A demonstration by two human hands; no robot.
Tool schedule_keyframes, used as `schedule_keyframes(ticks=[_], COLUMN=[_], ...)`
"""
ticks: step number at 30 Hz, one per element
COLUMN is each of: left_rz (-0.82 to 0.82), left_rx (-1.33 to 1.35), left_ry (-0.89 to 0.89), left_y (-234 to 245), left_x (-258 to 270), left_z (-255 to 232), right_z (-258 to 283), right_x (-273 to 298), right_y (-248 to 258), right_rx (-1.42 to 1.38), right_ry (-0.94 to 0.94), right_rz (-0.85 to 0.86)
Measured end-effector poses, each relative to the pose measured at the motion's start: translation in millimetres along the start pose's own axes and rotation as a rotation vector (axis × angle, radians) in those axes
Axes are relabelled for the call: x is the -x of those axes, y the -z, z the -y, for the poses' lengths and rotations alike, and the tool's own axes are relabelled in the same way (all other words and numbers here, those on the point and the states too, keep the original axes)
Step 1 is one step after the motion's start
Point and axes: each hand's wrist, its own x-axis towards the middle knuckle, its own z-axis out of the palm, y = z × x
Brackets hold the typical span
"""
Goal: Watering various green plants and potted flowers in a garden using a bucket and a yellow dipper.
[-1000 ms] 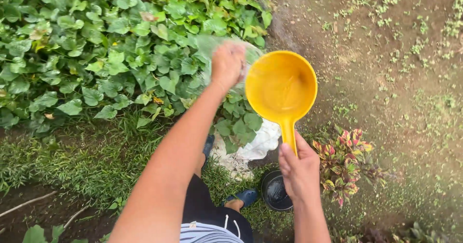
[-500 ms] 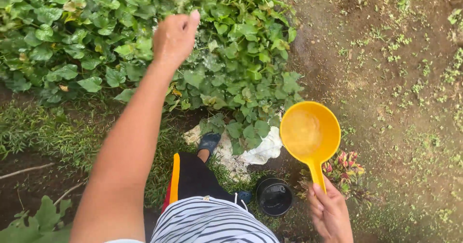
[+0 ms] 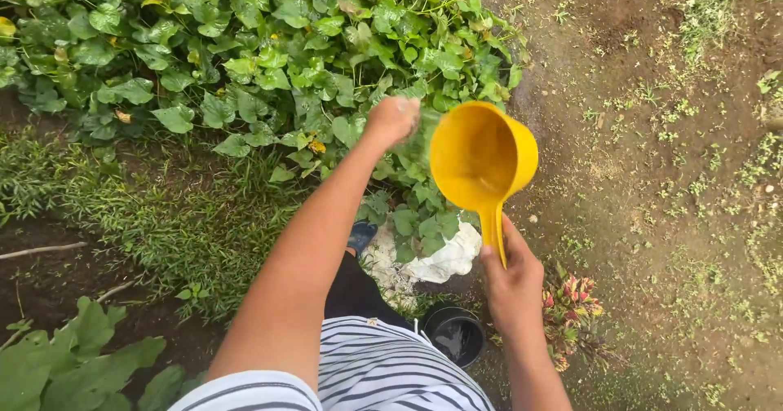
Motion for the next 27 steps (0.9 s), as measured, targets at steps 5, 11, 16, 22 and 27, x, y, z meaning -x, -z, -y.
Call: schedule_keyframes(ticks=[5,11,16,22,27], left_rz=[-0.129,-0.346,-0.396,-0.166,-0.167], left_rx=[0.113,0.052,-0.097,-0.14,-0.112], left_ry=[0.003,-0.173,-0.196,-0.055,-0.118], left_y=[92.5,157.5,151.1,76.4,30.7], left_x=[-7.1,2.7,37.5,35.7,34.8], left_z=[-32.3,-12.5,14.0,60.8,69.9], right_z=[40.5,17.3,-42.5,-77.9,-41.6], right_x=[-19.5,8.4,38.8,46.3,36.2], right_y=[18.3,61.8,85.5,60.8,12.9], right_rx=[-0.566,-1.002,-0.767,-0.211,0.326], right_ry=[-0.298,-0.398,-0.445,-0.503,0.127], right_rz=[0.104,0.254,0.125,-0.109,0.014])
